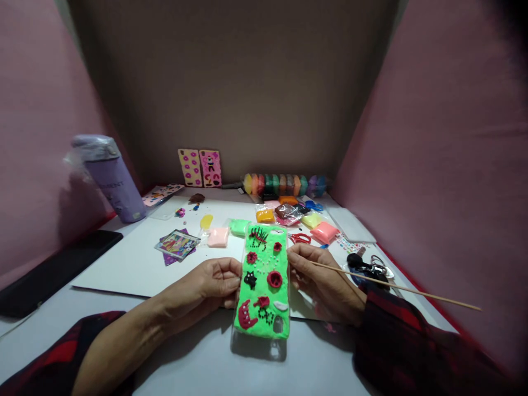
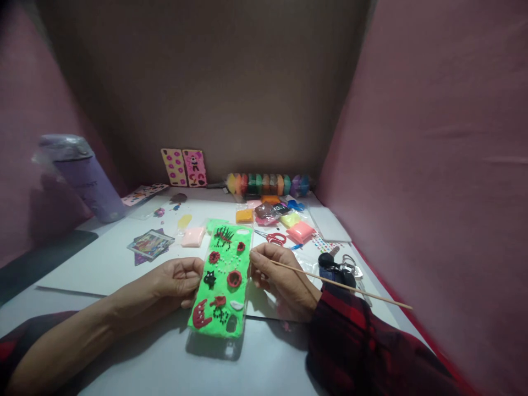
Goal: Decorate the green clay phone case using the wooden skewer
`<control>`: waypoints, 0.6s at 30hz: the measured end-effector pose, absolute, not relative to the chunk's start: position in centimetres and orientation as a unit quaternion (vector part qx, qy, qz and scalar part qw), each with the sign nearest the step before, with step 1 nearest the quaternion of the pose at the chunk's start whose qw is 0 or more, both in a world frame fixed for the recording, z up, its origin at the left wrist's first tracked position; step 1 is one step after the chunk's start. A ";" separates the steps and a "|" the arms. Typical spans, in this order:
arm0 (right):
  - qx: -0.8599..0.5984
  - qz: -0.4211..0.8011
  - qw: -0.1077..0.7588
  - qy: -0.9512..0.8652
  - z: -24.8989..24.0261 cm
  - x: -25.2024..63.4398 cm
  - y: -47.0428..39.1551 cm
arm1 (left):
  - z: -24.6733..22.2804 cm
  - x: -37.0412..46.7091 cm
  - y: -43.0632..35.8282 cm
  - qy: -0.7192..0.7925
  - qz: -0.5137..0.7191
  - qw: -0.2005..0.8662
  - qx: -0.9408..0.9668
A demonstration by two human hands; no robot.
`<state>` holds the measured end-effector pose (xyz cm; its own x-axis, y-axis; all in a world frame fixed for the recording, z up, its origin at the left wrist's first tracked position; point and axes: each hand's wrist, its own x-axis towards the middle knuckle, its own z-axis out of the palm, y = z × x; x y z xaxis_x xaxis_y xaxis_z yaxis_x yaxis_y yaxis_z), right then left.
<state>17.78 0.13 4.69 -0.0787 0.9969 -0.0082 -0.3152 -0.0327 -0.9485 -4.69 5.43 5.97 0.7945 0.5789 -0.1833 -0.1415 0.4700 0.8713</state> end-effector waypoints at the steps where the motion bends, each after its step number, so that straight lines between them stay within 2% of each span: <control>1: -0.399 0.597 0.550 -0.427 4.7 17.8 0.1 | 6.0 -4.7 5.4 0.236 0.219 0.825 0.465; 8: -0.416 0.579 0.559 -0.424 5.0 17.7 0.1 | 5.9 -4.6 5.5 0.245 0.227 0.823 0.459; 14: -0.442 0.422 0.640 -0.466 5.0 17.9 0.0 | 6.5 -5.3 6.5 0.292 0.353 0.745 0.484; 18: -0.466 0.345 0.649 -0.492 4.9 18.0 -0.1 | 6.3 -5.7 7.1 0.327 0.353 0.731 0.484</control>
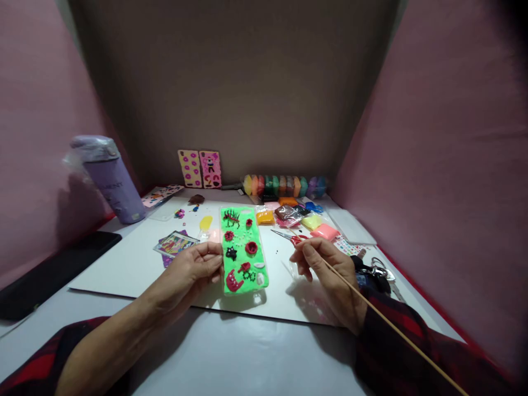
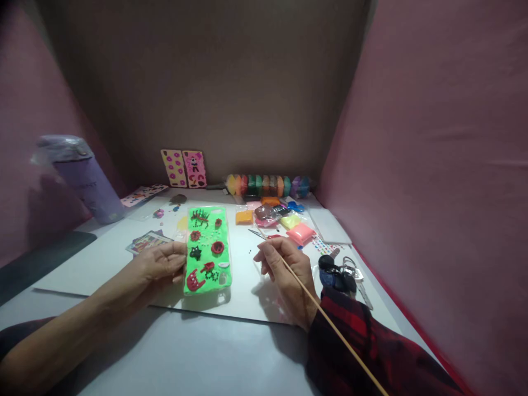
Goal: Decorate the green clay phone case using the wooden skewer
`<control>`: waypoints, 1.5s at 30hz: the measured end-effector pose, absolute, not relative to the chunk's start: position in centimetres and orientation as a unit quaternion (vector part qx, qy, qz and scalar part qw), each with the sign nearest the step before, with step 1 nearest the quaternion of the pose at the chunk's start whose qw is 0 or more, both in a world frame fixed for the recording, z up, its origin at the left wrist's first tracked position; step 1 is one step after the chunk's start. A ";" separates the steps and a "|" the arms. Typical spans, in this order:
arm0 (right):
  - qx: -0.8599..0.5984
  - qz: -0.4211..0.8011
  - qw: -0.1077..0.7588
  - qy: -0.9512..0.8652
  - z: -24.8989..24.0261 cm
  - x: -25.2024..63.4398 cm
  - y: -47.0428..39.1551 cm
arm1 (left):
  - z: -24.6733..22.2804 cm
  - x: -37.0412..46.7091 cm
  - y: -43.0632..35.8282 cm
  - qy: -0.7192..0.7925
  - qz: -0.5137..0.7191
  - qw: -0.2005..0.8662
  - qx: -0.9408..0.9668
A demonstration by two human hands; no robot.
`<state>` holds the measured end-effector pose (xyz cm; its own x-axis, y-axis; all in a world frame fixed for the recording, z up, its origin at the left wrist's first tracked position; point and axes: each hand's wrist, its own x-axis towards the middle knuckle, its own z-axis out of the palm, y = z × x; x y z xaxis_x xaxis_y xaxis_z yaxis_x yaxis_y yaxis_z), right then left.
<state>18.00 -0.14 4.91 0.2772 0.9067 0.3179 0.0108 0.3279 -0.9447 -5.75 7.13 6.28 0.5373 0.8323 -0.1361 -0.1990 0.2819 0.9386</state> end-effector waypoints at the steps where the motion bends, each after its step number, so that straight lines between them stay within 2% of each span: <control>1: -0.473 0.342 0.647 -0.491 4.9 18.0 -0.2 | 6.1 -5.8 7.2 0.334 0.343 0.732 0.485; 6: -0.494 0.357 0.621 -0.493 5.2 18.2 -0.2 | 5.7 -5.6 6.7 0.351 0.286 0.732 0.510; 11: -0.513 0.345 0.614 -0.491 4.9 18.3 0.0 | 6.6 -5.2 6.2 0.404 0.241 0.648 0.599; 16: -0.525 0.324 0.607 -0.501 4.2 18.6 0.5 | 6.4 -5.1 5.9 0.447 0.283 0.569 0.629; 24: -0.556 0.317 0.579 -0.505 4.0 19.2 0.8 | 6.4 -5.2 5.6 0.459 0.339 0.528 0.628; 32: -0.572 0.365 0.536 -0.502 4.0 18.8 0.8 | 6.8 -4.9 5.6 0.442 0.365 0.486 0.660; 40: -0.570 0.371 0.517 -0.519 4.0 18.9 0.8 | 6.0 -5.3 6.0 0.434 0.330 0.373 0.751; 45: -0.572 0.387 0.535 -0.487 4.0 18.6 0.8 | 5.8 -5.5 5.8 0.462 0.306 0.283 0.783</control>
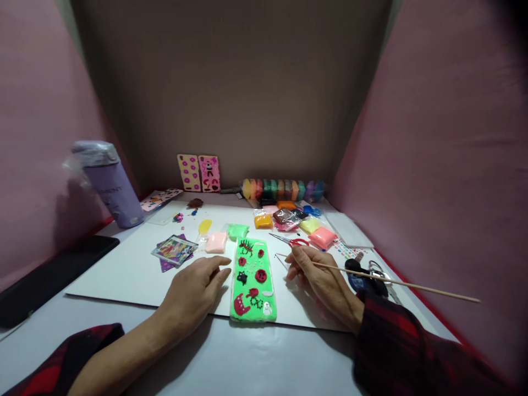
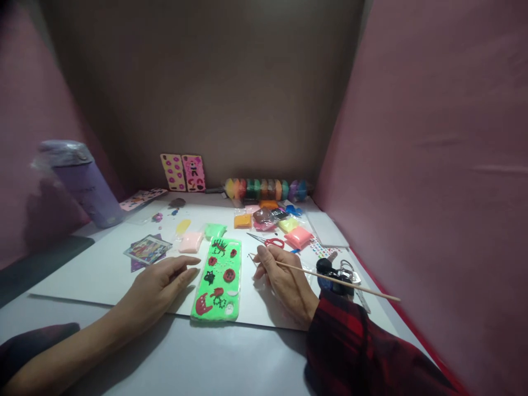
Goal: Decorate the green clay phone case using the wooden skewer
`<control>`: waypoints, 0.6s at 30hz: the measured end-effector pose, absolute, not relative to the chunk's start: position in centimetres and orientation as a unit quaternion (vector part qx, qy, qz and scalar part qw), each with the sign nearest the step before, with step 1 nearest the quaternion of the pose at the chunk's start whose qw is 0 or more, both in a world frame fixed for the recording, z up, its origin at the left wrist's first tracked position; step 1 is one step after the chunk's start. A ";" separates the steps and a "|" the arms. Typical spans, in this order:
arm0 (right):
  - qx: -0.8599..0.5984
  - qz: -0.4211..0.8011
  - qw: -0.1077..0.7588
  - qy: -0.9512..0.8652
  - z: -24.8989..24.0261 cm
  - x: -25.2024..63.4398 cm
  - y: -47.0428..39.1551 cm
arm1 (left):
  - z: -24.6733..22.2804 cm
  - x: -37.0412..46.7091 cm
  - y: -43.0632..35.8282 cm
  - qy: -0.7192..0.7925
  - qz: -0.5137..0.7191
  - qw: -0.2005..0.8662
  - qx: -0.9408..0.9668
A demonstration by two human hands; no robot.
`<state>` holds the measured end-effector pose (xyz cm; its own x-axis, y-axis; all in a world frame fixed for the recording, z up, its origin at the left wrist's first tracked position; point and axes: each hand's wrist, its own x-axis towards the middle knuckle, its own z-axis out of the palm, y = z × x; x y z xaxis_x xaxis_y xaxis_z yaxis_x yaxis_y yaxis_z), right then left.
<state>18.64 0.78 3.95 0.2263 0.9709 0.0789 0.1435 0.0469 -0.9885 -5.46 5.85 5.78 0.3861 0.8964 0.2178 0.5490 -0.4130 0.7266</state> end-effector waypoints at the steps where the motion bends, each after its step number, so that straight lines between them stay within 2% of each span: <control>1: -0.568 0.391 0.539 -0.484 3.9 18.6 0.8 | 5.8 -5.4 5.8 0.452 0.298 0.268 0.797; 6: -0.561 0.390 0.544 -0.487 3.7 18.7 0.8 | 5.8 -5.0 5.7 0.395 0.234 0.224 0.860; 18: -0.572 0.375 0.534 -0.497 4.3 18.7 0.6 | 5.5 -5.1 6.0 0.387 0.266 0.244 0.849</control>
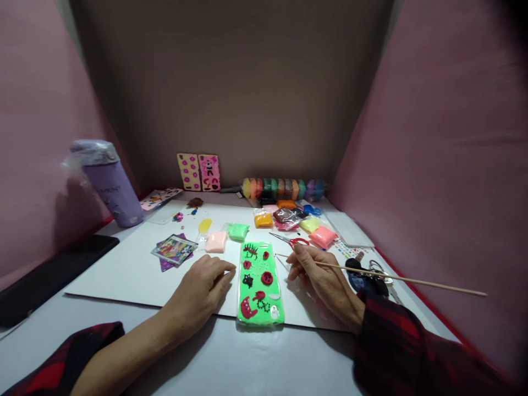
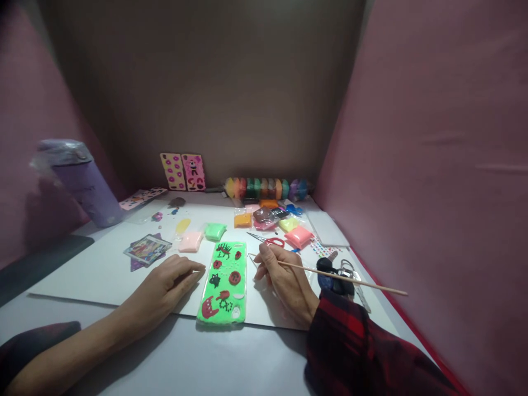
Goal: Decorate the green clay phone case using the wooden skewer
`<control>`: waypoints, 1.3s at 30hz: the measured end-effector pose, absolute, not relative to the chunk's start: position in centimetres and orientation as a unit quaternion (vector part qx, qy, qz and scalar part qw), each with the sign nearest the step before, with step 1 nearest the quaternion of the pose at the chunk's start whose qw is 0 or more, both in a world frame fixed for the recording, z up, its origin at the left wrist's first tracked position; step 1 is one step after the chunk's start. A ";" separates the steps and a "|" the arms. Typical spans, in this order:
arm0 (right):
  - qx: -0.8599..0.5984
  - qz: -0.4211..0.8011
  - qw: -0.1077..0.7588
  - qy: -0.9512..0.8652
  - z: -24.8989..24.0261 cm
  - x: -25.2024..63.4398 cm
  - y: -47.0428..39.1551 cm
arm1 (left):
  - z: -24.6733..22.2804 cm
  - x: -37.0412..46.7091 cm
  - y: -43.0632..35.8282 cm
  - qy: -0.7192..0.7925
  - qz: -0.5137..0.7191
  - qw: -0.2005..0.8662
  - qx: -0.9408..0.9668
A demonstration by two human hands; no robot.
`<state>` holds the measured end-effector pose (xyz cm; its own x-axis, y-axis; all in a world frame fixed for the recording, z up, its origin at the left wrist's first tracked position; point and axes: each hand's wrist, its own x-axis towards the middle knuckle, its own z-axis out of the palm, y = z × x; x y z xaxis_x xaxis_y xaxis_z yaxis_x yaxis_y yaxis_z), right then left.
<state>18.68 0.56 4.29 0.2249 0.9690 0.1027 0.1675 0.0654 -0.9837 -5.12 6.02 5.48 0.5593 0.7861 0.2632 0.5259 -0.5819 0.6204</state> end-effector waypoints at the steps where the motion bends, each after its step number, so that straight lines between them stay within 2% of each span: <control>1: -0.574 0.374 0.533 -0.497 4.3 18.7 0.6 | 5.5 -5.1 6.0 0.388 0.261 0.240 0.851; 12: -0.570 0.364 0.526 -0.516 4.2 18.8 0.7 | 5.6 -5.0 5.8 0.407 0.197 0.193 0.871; 23: -0.570 0.363 0.519 -0.523 4.2 18.7 0.6 | 5.6 -5.0 5.8 0.411 0.188 0.187 0.872; 30: -0.572 0.277 0.609 -0.475 4.3 19.4 1.2 | 5.4 -5.1 5.9 0.408 0.192 0.187 0.872; 39: -0.582 0.299 0.618 -0.437 4.3 22.9 3.3 | 5.1 -4.9 6.3 0.411 0.207 0.188 0.868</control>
